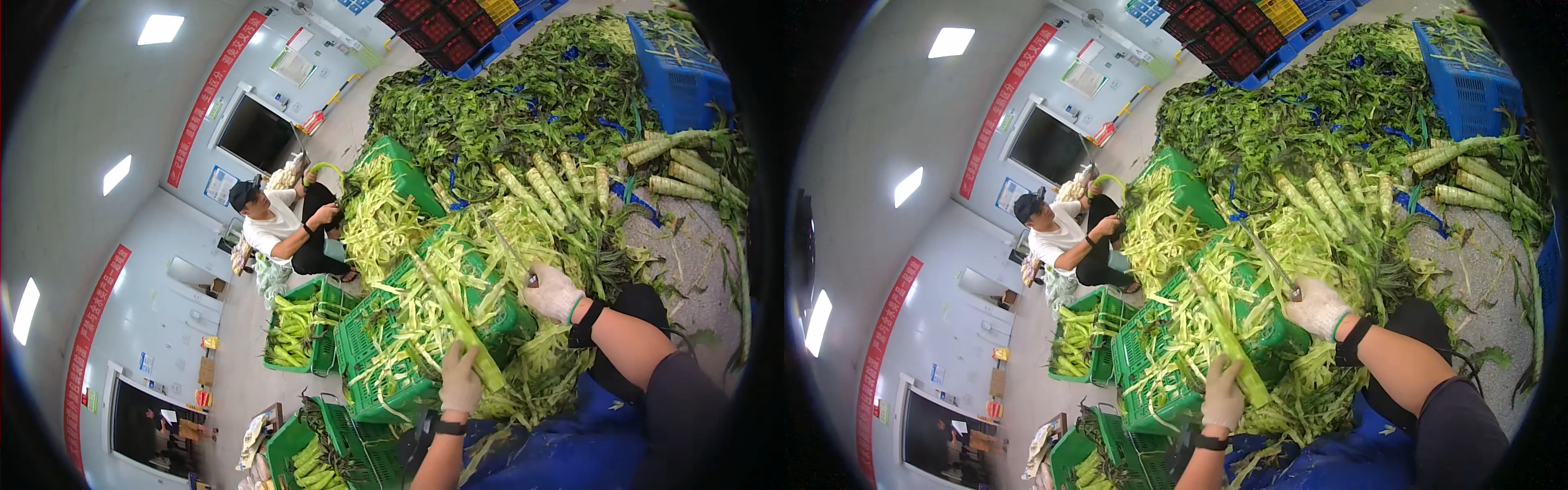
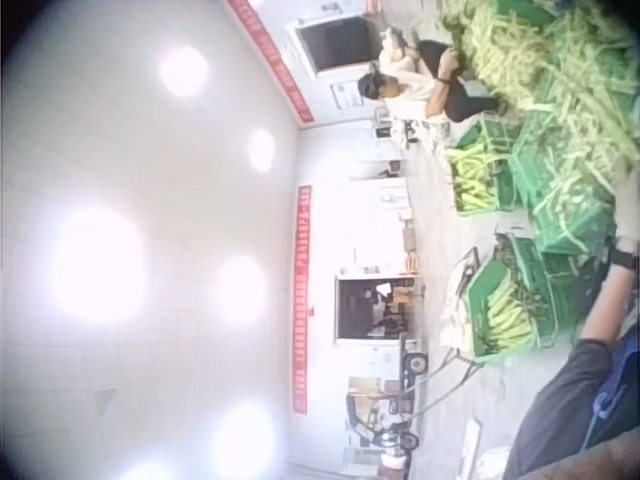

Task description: The person peels celtuce stalks with a hand tool, rotating each one to reach all sides before placing it into a green crate.

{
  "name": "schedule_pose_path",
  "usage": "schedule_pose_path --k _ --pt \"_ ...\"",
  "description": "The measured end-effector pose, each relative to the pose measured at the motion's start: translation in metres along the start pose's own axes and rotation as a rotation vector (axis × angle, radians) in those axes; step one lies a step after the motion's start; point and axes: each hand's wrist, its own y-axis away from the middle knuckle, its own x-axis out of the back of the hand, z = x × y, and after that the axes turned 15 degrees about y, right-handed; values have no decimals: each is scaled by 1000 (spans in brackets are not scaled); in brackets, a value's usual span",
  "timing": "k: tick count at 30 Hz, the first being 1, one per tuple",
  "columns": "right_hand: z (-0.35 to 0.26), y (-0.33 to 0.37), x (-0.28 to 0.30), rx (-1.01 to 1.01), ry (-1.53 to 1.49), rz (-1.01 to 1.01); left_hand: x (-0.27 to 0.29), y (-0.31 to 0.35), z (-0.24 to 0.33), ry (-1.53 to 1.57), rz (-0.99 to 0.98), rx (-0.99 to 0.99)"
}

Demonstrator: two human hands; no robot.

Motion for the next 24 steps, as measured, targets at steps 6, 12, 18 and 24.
schedule_pose_path --k 6,12,18,24 --pt "-22 15 16 -121 82 -249 -26 4 33 1033 307 986" --pt "14 4 -19 178 406 -108 -40 9 44 1659 95 899" --pt "-28 21 -3 507 878 -374 -13 90 73 1734 42 1028" --pt "-51 -29 -19 742 1187 -434 -4 114 90 1673 106 993"
